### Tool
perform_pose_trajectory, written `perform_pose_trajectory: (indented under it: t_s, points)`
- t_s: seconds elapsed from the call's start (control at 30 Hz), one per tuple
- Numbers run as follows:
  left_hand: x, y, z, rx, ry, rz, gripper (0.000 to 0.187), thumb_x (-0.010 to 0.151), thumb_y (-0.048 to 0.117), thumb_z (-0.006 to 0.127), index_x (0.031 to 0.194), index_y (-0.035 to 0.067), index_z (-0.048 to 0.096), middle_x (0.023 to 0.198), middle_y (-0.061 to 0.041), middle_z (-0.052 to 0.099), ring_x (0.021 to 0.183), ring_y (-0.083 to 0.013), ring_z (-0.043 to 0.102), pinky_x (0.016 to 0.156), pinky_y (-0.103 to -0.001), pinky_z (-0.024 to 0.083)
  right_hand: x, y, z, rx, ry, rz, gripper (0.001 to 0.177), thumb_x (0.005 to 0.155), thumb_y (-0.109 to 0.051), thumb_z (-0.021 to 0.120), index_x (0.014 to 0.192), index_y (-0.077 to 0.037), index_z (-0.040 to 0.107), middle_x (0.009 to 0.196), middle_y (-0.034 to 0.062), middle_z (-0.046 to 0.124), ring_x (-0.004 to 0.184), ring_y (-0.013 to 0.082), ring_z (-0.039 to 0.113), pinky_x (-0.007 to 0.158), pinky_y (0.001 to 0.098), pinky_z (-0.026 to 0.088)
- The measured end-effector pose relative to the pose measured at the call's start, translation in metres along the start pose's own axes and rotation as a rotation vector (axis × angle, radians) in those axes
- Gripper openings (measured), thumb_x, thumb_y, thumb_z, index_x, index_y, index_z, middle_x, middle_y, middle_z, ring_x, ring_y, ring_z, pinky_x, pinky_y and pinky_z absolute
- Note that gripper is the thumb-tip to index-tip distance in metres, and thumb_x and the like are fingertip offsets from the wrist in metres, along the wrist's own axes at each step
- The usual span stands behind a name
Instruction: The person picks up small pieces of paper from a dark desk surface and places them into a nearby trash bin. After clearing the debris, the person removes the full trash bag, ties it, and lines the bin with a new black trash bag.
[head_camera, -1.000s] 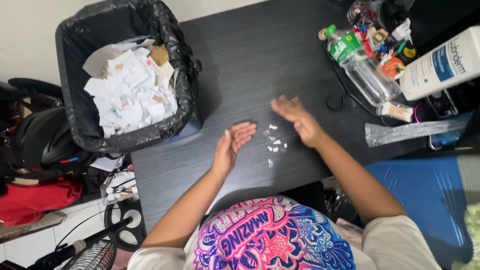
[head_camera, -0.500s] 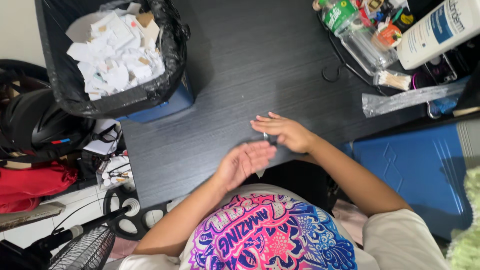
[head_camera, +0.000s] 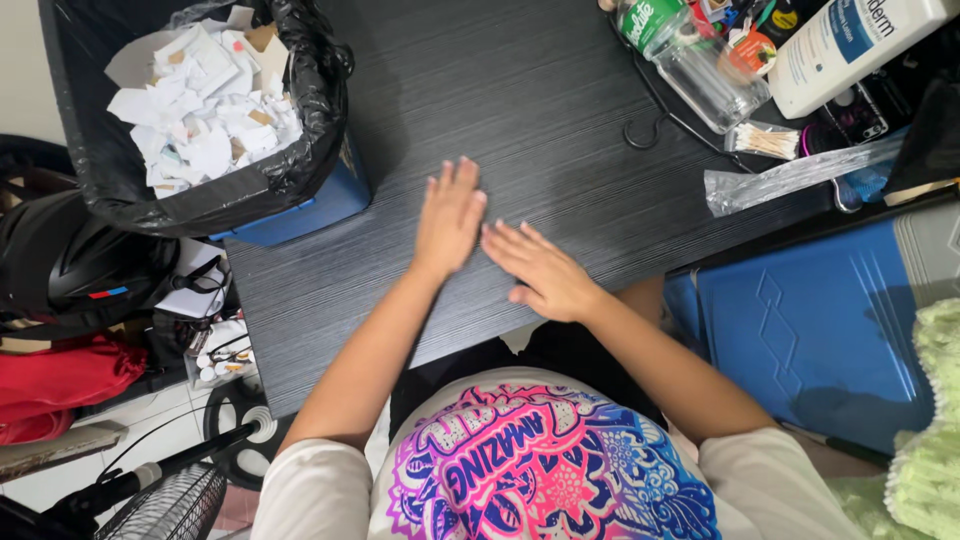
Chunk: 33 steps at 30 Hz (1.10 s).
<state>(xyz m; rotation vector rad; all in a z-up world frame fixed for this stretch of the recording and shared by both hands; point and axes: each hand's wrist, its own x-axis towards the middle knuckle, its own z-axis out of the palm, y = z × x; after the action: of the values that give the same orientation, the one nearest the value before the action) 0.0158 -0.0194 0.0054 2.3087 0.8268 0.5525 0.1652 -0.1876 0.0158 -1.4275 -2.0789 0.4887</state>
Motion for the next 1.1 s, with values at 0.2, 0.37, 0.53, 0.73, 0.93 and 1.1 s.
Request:
perform_pose_trajectory:
  t_s: [0.2, 0.37, 0.53, 0.73, 0.93, 1.1]
  points:
    - [-0.020, 0.030, 0.038, 0.068, -0.175, 0.155, 0.061, 0.110, 0.037, 0.029, 0.160, 0.002, 0.031, 0.170, -0.016, 0.023, 0.158, -0.0356, 0.018, 0.128, -0.050, 0.011, -0.024, 0.032, -0.030, 0.492, 0.476, 0.086, 0.094, 0.105, -0.072, 0.009, 0.137, -0.005, 0.066, 0.142, 0.0155, 0.066, 0.144, 0.0315, 0.056, 0.130, 0.0484, 0.033]
    - [-0.045, 0.067, 0.064, -0.120, -0.241, 0.281, 0.064, 0.110, 0.039, 0.029, 0.161, 0.001, 0.031, 0.170, -0.017, 0.025, 0.160, -0.0332, 0.018, 0.130, -0.047, 0.013, 0.000, 0.093, -0.055, 0.104, 0.468, 0.280, 0.088, 0.108, -0.070, 0.012, 0.151, -0.003, 0.050, 0.157, 0.0223, 0.048, 0.152, 0.0429, 0.034, 0.126, 0.0553, 0.015]
    - [-0.045, 0.063, 0.052, -0.955, -0.140, 0.097, 0.062, 0.115, 0.040, 0.028, 0.149, -0.006, 0.051, 0.154, -0.021, 0.054, 0.151, -0.0354, 0.041, 0.129, -0.045, 0.027, 0.041, 0.100, -0.046, -0.042, 0.157, 0.169, 0.092, 0.100, -0.072, 0.008, 0.157, -0.011, 0.045, 0.163, 0.0126, 0.042, 0.155, 0.0404, 0.027, 0.125, 0.0577, 0.007]
    - [-0.078, 0.048, 0.007, -1.451, -0.144, -0.209, 0.060, 0.112, 0.037, 0.032, 0.142, -0.010, 0.054, 0.133, -0.024, 0.067, 0.128, -0.0319, 0.063, 0.116, -0.046, 0.045, 0.024, 0.048, -0.032, 0.158, -0.092, 0.016, 0.093, 0.099, -0.077, 0.010, 0.152, -0.012, 0.050, 0.161, 0.0061, 0.047, 0.156, 0.0344, 0.031, 0.129, 0.0569, 0.012]
    - [-0.104, 0.077, -0.003, -1.678, -0.519, -0.355, 0.057, 0.109, 0.033, 0.036, 0.146, -0.009, 0.048, 0.141, -0.026, 0.060, 0.134, -0.0321, 0.059, 0.118, -0.044, 0.043, -0.004, 0.037, -0.055, 0.336, 0.027, 0.023, 0.096, 0.097, -0.078, 0.007, 0.153, -0.013, 0.049, 0.162, 0.0062, 0.045, 0.158, 0.0335, 0.030, 0.130, 0.0566, 0.012]
    - [-0.096, 0.067, -0.003, -1.719, -0.428, -0.435, 0.059, 0.108, 0.032, 0.036, 0.150, -0.009, 0.044, 0.148, -0.024, 0.055, 0.139, -0.0308, 0.055, 0.120, -0.042, 0.041, -0.014, 0.041, -0.049, -0.023, 0.039, 0.175, 0.099, 0.095, -0.076, 0.007, 0.156, -0.008, 0.045, 0.164, 0.0115, 0.039, 0.157, 0.0380, 0.024, 0.127, 0.0603, 0.007]
